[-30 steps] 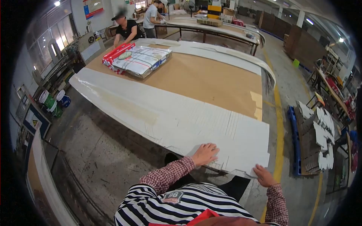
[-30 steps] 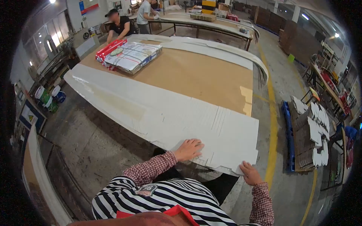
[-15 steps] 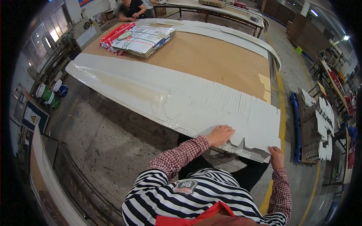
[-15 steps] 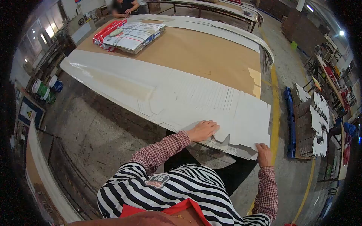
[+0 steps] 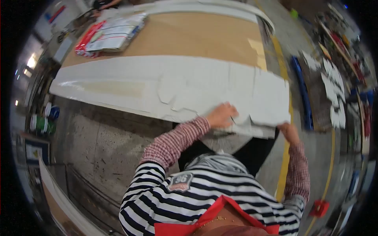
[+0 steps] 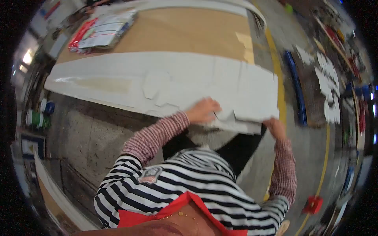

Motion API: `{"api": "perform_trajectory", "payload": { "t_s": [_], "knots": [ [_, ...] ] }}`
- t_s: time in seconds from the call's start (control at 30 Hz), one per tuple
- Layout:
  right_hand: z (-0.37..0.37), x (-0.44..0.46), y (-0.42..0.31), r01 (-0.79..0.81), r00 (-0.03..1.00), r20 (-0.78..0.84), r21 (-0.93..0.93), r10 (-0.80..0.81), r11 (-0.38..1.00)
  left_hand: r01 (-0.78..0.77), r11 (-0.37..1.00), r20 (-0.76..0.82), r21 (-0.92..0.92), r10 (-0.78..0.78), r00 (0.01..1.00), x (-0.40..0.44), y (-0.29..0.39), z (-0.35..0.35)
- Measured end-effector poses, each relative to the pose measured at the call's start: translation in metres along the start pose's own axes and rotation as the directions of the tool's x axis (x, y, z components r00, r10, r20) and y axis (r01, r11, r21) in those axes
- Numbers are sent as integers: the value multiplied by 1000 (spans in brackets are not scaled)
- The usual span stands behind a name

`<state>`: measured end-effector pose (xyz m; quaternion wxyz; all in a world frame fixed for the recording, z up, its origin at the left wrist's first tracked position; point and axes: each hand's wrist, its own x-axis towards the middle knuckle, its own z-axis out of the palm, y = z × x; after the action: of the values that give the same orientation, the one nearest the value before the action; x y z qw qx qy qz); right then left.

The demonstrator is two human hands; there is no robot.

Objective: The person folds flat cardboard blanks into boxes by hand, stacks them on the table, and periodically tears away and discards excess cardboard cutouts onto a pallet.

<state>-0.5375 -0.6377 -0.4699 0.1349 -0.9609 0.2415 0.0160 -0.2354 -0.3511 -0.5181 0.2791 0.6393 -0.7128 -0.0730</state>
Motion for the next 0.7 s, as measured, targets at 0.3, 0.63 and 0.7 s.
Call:
{"api": "perform_trajectory", "payload": {
  "t_s": [0.3,0.63,0.7],
  "knots": [
    [-45,63,13,-94,906,420,94,46,991,142,932,-81,-333,-178,981,31,24,20],
    [-65,97,-19,-189,834,550,226,35,956,451,720,-166,-528,-608,777,73,26,14],
    [-63,95,-20,-184,829,559,212,35,960,416,704,-212,-576,-620,755,74,23,12]
  ]
}}
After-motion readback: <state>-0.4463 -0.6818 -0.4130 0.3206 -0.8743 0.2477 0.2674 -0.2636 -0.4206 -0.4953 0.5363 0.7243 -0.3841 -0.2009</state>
